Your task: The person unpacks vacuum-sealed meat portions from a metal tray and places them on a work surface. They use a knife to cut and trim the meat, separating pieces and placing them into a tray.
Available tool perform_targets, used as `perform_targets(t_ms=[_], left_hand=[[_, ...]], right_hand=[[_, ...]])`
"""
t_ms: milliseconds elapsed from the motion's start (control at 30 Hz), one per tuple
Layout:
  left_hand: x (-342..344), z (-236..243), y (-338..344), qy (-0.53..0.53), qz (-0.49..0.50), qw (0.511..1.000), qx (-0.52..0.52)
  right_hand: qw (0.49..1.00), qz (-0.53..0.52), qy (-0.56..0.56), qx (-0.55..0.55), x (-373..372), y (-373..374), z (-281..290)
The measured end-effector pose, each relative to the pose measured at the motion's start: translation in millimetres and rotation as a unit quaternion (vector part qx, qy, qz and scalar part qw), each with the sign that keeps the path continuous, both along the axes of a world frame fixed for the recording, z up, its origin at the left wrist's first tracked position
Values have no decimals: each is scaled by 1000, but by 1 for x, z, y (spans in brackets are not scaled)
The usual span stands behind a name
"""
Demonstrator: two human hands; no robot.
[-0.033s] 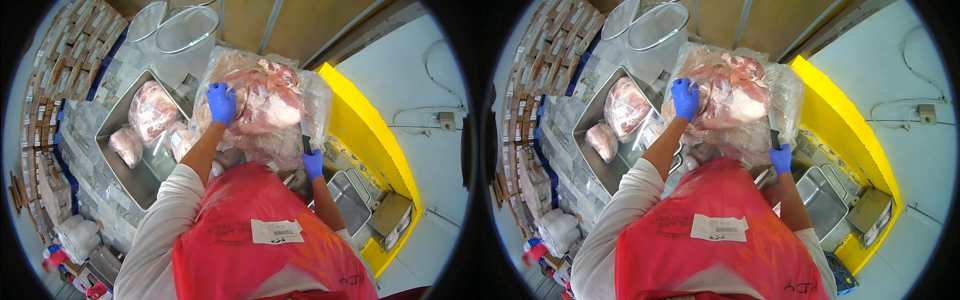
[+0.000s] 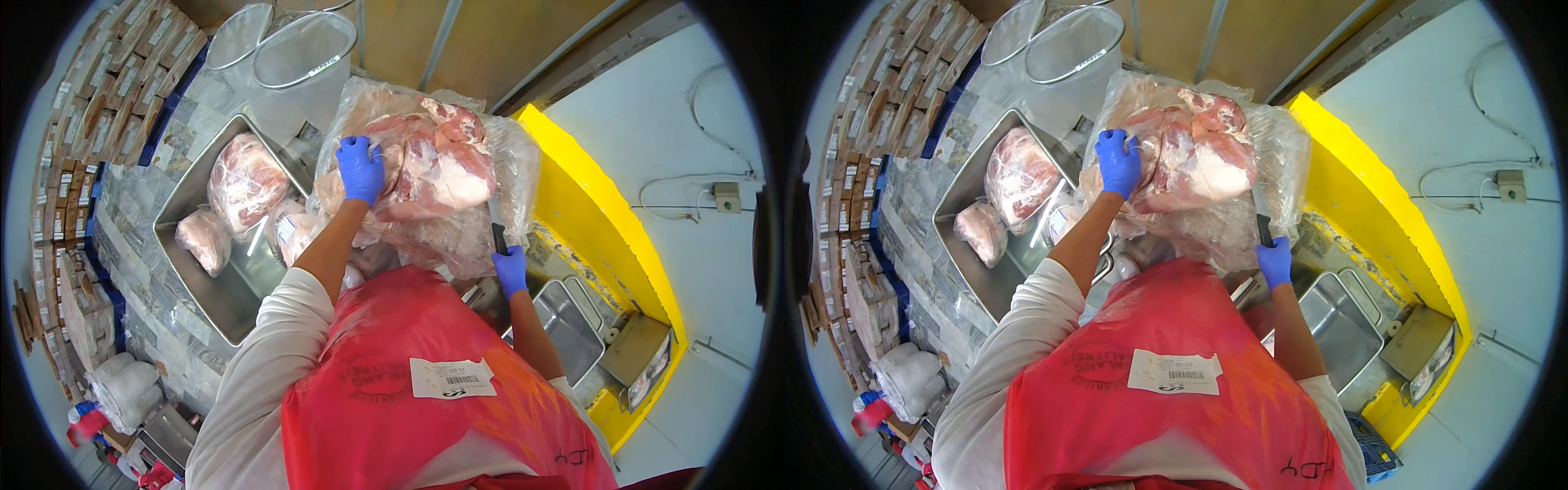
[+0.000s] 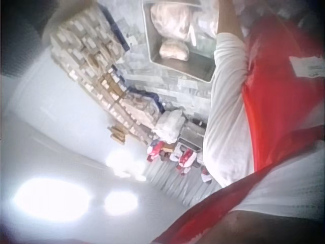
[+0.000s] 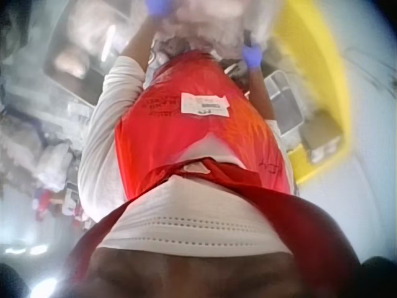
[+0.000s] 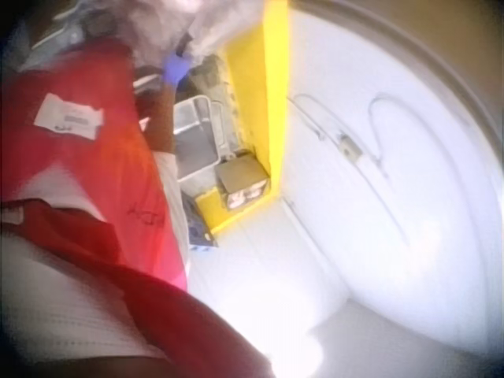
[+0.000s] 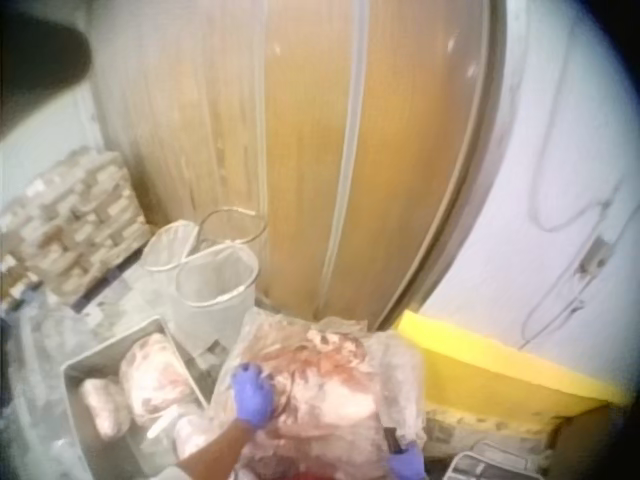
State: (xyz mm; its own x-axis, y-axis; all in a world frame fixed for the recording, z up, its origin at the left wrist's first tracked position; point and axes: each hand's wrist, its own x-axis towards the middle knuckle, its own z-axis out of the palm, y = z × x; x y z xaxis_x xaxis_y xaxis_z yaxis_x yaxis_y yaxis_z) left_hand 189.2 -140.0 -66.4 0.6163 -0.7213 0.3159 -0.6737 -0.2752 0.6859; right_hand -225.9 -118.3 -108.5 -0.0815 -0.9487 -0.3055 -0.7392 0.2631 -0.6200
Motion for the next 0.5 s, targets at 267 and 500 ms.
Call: perform_targets(t_ms=[267,500], left_hand=[[4,-10,0,9,-17,999,-36],[12,-11,-2,-8,-37,999,-38]], right_hand=[[994,-43,-32,-90,-26,48,116],[898,322,140,-267,67,26,259]])
